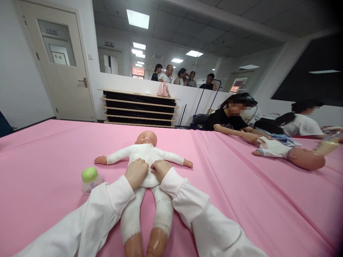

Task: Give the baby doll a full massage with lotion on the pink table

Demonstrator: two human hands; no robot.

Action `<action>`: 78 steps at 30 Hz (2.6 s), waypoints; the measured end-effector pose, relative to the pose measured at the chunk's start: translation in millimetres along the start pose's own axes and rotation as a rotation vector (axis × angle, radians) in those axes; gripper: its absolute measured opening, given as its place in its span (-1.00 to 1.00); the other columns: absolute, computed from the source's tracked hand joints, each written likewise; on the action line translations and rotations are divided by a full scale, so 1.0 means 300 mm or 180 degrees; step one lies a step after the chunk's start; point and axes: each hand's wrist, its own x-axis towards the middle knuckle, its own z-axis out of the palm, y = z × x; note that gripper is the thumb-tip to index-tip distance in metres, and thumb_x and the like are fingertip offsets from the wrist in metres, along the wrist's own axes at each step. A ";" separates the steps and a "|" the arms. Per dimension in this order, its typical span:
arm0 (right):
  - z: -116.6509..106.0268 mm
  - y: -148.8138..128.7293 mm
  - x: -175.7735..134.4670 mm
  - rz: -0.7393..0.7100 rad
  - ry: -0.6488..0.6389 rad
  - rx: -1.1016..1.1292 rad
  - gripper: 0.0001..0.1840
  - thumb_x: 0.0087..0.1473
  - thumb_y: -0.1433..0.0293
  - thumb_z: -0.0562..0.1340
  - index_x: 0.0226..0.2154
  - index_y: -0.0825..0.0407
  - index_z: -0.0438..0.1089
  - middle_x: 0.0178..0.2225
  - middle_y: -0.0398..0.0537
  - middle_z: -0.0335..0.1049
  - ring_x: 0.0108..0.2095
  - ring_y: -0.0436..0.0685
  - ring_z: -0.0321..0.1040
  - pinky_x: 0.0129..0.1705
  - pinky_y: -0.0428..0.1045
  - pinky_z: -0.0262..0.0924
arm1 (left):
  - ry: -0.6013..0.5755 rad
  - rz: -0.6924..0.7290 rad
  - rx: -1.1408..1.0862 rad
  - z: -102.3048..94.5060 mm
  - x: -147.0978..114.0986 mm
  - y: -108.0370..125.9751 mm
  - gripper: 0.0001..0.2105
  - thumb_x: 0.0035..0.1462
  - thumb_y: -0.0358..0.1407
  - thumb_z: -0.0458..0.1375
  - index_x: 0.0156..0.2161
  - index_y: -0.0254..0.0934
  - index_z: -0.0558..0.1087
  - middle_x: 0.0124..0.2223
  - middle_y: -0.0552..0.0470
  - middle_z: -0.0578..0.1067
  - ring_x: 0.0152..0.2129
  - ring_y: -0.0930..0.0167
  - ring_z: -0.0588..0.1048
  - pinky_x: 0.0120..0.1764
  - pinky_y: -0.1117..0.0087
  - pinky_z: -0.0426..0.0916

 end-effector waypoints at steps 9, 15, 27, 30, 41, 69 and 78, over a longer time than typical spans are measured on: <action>0.010 -0.018 -0.005 0.0027 0.0006 -0.0339 -0.81 -0.02 0.53 0.11 -0.40 0.12 0.45 -0.39 0.10 0.44 -0.33 0.15 0.37 -0.36 -0.02 0.16 | -0.0137 -0.0135 0.0082 0.020 -0.002 0.017 -0.74 0.12 -0.55 -0.14 -0.28 -0.46 0.42 -0.31 -0.21 0.45 -0.27 0.20 0.40 -0.33 0.27 0.29; -0.003 -0.020 -0.016 0.0026 0.0037 -0.0331 -0.81 -0.02 0.51 0.12 -0.40 0.11 0.45 -0.38 0.04 0.45 -0.32 0.18 0.37 -0.36 -0.01 0.15 | 0.0014 -0.0025 -0.0018 0.000 -0.020 0.010 -0.76 0.12 -0.55 -0.11 -0.31 -0.44 0.41 -0.32 -0.19 0.44 -0.28 0.22 0.39 -0.36 0.31 0.26; 0.063 0.047 0.020 0.0277 0.0645 0.0432 -0.72 0.08 0.43 0.12 -0.13 0.09 0.35 -0.14 0.00 0.33 -0.10 0.09 0.24 -0.02 -0.03 0.11 | 0.0856 -0.0093 -0.0322 0.050 0.032 -0.080 -0.80 0.15 -0.37 0.02 -0.16 -0.33 0.42 -0.22 -0.06 0.43 -0.23 0.31 0.35 -0.21 0.31 0.26; 0.077 0.037 0.023 0.0288 0.0493 0.0321 -0.73 0.10 0.45 0.08 -0.14 0.10 0.37 -0.16 0.02 0.34 -0.11 0.09 0.25 -0.04 -0.03 0.12 | 0.0637 -0.0152 -0.0327 0.079 0.030 -0.079 -0.81 0.14 -0.40 0.02 -0.22 -0.35 0.46 -0.27 -0.08 0.42 -0.25 0.31 0.36 -0.21 0.31 0.26; 0.051 0.031 0.017 0.0315 0.0303 0.0424 -0.82 0.03 0.45 0.14 -0.35 0.08 0.46 -0.28 -0.03 0.44 -0.22 0.10 0.32 -0.17 -0.05 0.16 | 0.0454 -0.0301 -0.0311 0.068 0.012 -0.070 -0.75 0.14 -0.47 -0.05 -0.34 -0.39 0.49 -0.33 -0.13 0.46 -0.32 0.30 0.41 -0.33 0.37 0.27; 0.095 0.132 0.229 0.0868 0.0105 0.0763 -0.73 -0.11 0.38 0.28 -0.25 -0.04 0.47 -0.20 -0.08 0.46 -0.15 0.12 0.37 -0.12 -0.08 0.19 | -0.0050 -0.0244 -0.0016 0.050 0.221 -0.091 -0.79 0.02 -0.44 -0.01 -0.37 -0.39 0.49 -0.33 -0.22 0.51 -0.30 0.20 0.48 -0.31 0.31 0.32; 0.115 0.140 0.233 0.0938 0.0202 0.1065 -0.74 -0.12 0.40 0.30 -0.26 0.03 0.49 -0.22 -0.04 0.47 -0.16 0.13 0.37 -0.09 -0.08 0.20 | 0.0059 -0.0314 -0.0033 0.083 0.217 -0.103 -0.79 -0.03 -0.45 0.01 -0.36 -0.39 0.49 -0.31 -0.22 0.50 -0.30 0.16 0.47 -0.30 0.25 0.30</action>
